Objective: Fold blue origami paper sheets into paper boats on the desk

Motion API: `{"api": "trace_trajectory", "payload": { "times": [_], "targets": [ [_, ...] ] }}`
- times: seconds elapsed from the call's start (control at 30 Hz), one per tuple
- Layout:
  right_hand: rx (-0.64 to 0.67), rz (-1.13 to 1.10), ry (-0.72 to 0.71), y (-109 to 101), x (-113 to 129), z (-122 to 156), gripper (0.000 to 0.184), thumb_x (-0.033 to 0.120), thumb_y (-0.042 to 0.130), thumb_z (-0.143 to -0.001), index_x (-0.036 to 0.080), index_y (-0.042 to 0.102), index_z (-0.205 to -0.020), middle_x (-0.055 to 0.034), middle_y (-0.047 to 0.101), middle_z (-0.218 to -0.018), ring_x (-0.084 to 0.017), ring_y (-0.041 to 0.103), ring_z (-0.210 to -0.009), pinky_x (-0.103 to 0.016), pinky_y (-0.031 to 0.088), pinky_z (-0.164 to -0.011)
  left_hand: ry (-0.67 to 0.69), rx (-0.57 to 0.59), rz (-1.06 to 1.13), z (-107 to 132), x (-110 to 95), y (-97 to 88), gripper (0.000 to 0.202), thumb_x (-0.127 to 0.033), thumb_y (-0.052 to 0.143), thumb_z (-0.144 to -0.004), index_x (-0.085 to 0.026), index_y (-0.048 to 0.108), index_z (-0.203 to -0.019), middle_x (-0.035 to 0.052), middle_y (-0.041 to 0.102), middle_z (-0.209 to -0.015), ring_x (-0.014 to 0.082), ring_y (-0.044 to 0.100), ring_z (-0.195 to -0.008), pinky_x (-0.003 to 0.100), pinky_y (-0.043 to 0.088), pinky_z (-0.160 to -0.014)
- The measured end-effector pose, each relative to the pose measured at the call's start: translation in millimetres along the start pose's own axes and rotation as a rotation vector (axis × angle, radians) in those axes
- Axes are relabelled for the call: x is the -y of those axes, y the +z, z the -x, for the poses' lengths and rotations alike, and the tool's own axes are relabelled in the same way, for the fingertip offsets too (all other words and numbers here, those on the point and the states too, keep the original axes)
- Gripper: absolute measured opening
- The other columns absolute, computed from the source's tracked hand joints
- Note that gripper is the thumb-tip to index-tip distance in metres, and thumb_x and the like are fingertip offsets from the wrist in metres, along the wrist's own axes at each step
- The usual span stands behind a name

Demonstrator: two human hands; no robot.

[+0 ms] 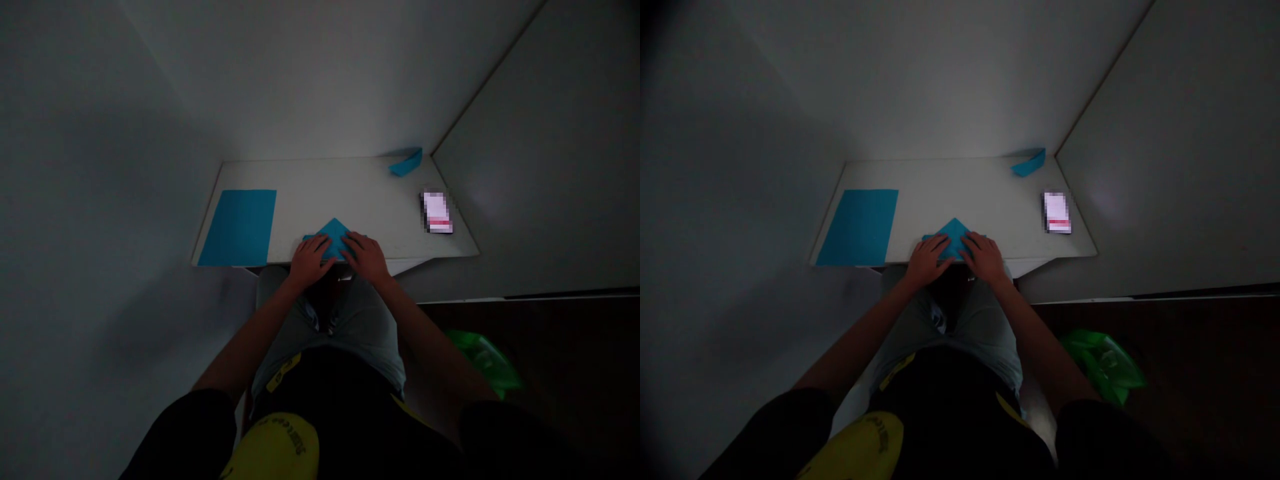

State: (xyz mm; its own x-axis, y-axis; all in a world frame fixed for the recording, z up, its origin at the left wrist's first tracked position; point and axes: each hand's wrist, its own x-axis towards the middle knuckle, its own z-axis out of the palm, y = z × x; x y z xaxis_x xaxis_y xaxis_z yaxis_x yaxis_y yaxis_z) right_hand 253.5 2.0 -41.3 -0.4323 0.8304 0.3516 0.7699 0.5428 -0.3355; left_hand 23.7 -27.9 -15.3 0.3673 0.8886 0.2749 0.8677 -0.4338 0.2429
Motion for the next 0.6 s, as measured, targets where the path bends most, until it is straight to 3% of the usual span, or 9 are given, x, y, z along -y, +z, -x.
{"api": "trace_trajectory", "payload": {
  "times": [0.1,0.2,0.37,0.6],
  "targets": [
    [0.008,-0.018,-0.022,-3.0,-7.7,9.6,0.062,0.054,0.059,-0.106,0.021,0.056,-0.159,-0.0149,0.053,-0.165,-0.033,0.049,-0.152,-0.051,0.039,-0.123,-0.023,-0.002,0.003,8.0,6.3,-1.0,0.066,-0.058,0.061,-0.104,-0.022,0.054,-0.159,0.0119,0.051,-0.168,0.0312,0.046,-0.156,0.05,0.037,-0.128],
    [0.044,-0.024,-0.046,-5.8,-13.5,15.7,0.069,0.048,0.068,-0.1,0.023,0.051,-0.162,-0.0146,0.051,-0.168,-0.035,0.047,-0.154,-0.056,0.037,-0.124,-0.053,0.03,0.006,12.2,10.4,-5.1,0.062,-0.05,0.066,-0.103,-0.027,0.055,-0.159,0.0099,0.052,-0.168,0.0308,0.048,-0.155,0.051,0.04,-0.126],
    [0.066,-0.061,-0.093,-8.6,-19.5,27.2,0.057,0.021,0.062,-0.097,0.023,0.061,-0.154,-0.0102,0.058,-0.163,-0.03,0.052,-0.152,-0.051,0.042,-0.12,-0.071,0.082,0.002,27.4,18.0,-12.1,0.052,-0.025,0.065,-0.1,-0.033,0.064,-0.151,0.0033,0.061,-0.16,0.027,0.055,-0.149,0.05,0.044,-0.119],
    [0.057,-0.118,-0.05,-26.0,-28.5,23.0,0.035,0.035,0.051,-0.109,0.026,0.077,-0.13,-0.0104,0.077,-0.134,-0.03,0.068,-0.128,-0.048,0.047,-0.109,-0.105,0.019,0.011,33.4,28.8,-27.7,0.029,-0.029,0.059,-0.107,-0.031,0.077,-0.13,0.0041,0.076,-0.14,0.0257,0.066,-0.135,0.047,0.045,-0.118]
  ]
}}
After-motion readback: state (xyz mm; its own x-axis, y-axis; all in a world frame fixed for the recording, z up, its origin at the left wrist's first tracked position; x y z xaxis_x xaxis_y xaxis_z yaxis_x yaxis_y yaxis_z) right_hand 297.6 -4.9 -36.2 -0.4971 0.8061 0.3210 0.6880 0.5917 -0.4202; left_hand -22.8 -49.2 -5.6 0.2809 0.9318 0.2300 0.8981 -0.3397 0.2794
